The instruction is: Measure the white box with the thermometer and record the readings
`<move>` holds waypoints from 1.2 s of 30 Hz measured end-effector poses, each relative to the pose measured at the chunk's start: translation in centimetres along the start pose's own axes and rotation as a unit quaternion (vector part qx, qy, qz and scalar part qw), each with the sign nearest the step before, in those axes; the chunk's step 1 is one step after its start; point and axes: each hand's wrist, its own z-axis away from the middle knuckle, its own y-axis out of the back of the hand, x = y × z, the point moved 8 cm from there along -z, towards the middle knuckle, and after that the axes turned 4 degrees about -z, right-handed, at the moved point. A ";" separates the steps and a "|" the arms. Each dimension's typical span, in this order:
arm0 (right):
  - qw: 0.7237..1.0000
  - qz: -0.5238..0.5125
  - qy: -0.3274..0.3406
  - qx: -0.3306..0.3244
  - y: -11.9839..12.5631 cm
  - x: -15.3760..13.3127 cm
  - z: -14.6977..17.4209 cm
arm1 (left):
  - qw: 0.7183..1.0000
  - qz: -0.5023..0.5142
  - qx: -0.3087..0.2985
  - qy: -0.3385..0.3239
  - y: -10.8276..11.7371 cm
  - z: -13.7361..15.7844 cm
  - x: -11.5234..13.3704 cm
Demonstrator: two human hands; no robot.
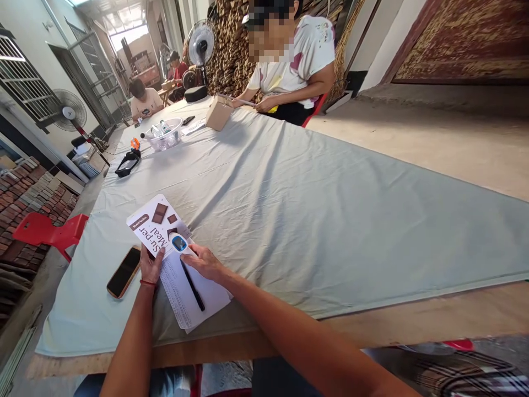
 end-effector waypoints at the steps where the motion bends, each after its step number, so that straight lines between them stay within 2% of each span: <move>1: 1.000 -0.002 -0.005 -0.001 -0.1 0.1 0.0 | 1.000 0.003 -0.004 0.006 -0.1 0.0 -0.1; 7: 0.998 -0.066 0.007 0.005 -0.3 -0.5 0.3 | 1.000 -0.003 -0.002 0.001 0.0 0.2 -0.5; 12: 0.988 -0.133 0.037 0.064 0.9 -1.3 0.3 | 0.998 -0.020 0.060 -0.012 1.0 -0.2 -1.8; 16: 0.981 -0.143 0.035 0.122 2.2 -1.1 -0.1 | 0.992 -0.046 0.118 0.029 2.0 -1.0 -3.7; 19: 0.979 -0.147 0.037 0.135 2.6 -1.1 -0.3 | 0.989 -0.038 0.131 0.058 2.3 -1.5 -4.6; 21: 0.979 -0.150 0.042 0.135 2.6 -1.2 -0.3 | 0.990 -0.021 0.122 0.063 2.5 -1.8 -4.9; 24: 0.979 -0.147 0.054 0.128 2.4 -1.5 -0.1 | 0.994 0.019 0.073 0.075 2.7 -1.5 -5.7; 27: 0.982 -0.136 0.065 0.115 2.0 -1.7 0.1 | 0.997 -0.013 0.039 0.065 3.6 0.0 -6.2; 31: 0.988 -0.055 0.072 0.124 2.7 -1.7 -0.1 | 0.986 -0.161 0.011 -0.039 4.3 3.0 -4.3; 33: 0.985 0.053 0.057 0.153 4.0 -1.6 -0.2 | 0.972 -0.214 -0.025 -0.092 3.5 4.2 -3.0; 36: 0.953 0.250 -0.011 0.171 6.1 -1.0 -0.2 | 0.955 -0.258 -0.066 -0.133 2.3 5.4 -1.7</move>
